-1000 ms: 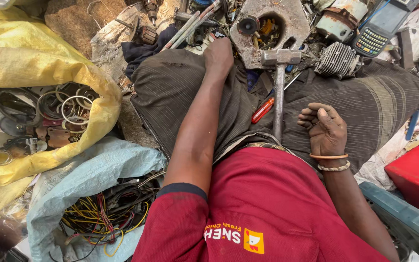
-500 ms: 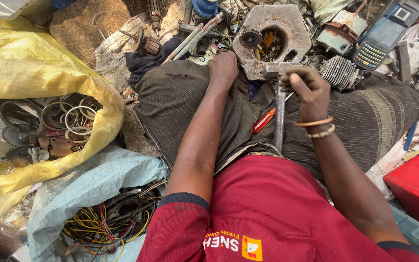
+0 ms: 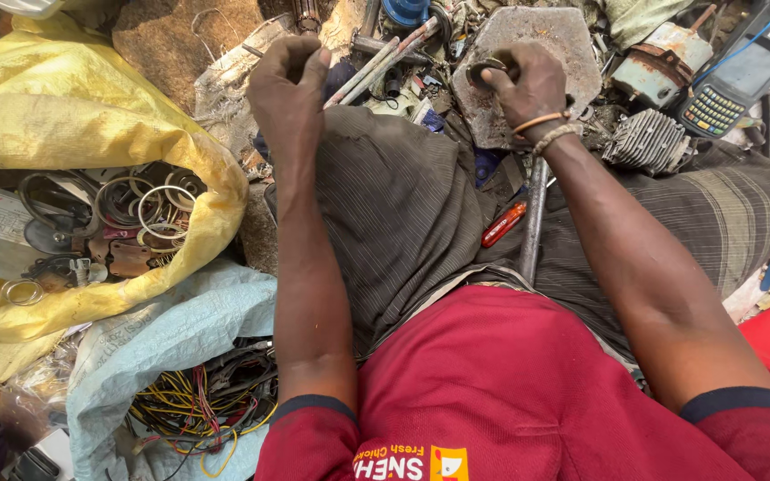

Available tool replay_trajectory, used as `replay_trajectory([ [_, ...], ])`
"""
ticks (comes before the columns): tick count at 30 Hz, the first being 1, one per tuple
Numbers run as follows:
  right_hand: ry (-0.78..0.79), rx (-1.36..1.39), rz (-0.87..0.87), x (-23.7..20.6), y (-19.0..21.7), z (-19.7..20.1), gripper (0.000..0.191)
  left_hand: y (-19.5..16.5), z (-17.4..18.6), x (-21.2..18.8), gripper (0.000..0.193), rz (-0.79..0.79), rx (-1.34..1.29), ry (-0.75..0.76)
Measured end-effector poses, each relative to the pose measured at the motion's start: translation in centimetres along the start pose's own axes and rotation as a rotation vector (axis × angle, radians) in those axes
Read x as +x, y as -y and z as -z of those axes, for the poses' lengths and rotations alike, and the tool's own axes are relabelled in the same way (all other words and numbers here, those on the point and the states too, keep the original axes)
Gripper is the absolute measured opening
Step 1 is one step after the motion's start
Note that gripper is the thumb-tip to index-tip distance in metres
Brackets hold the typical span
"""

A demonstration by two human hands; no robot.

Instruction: The person sits on the ground and uses a hammer and screwdriver to disassemble and reassemble small electrical components, including a blue cylindrical device and a circular metal part. They repeatedly strike the components on a metal block, remove parts, and place them into a yellow sack.

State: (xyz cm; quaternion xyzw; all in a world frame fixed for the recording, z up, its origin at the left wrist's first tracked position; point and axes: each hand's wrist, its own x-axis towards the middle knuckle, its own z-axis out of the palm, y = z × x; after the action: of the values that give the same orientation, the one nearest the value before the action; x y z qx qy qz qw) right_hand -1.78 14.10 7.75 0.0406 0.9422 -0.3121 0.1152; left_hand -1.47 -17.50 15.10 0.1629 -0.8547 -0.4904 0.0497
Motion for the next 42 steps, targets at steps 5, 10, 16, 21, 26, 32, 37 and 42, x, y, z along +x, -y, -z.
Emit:
replay_trajectory([
  [5,0.152,0.778,-0.408,-5.9,-0.4,3.6,0.025,-0.5,0.8,-1.1,0.014,0.079,0.003,0.267],
  [10,0.401,1.782,-0.412,-12.9,-2.9,5.6,0.040,1.3,-9.9,-0.7,0.009,-0.185,0.329,0.466],
  [16,0.468,1.906,-0.353,-17.9,-5.0,4.3,0.046,6.2,-17.9,0.7,0.007,-0.343,0.745,0.319],
  [21,0.484,1.919,-0.358,-19.4,-5.7,2.7,0.044,7.0,-18.2,0.4,0.010,-0.444,0.833,0.414],
  [26,0.455,1.832,-0.416,-19.1,-6.4,2.2,0.044,6.4,-17.9,0.9,0.014,-0.412,0.703,0.370],
  [32,0.417,1.927,-0.317,-19.0,-6.8,1.9,0.043,6.4,-18.1,1.5,0.018,-0.300,0.714,0.380],
  [37,0.427,1.967,-0.345,-18.8,-7.3,1.4,0.042,6.0,-18.2,1.4,0.019,-0.243,0.788,0.386],
  [42,0.416,1.978,-0.339,-18.6,-7.4,1.2,0.042,6.8,-18.2,0.9,0.020,-0.321,0.801,0.369],
])
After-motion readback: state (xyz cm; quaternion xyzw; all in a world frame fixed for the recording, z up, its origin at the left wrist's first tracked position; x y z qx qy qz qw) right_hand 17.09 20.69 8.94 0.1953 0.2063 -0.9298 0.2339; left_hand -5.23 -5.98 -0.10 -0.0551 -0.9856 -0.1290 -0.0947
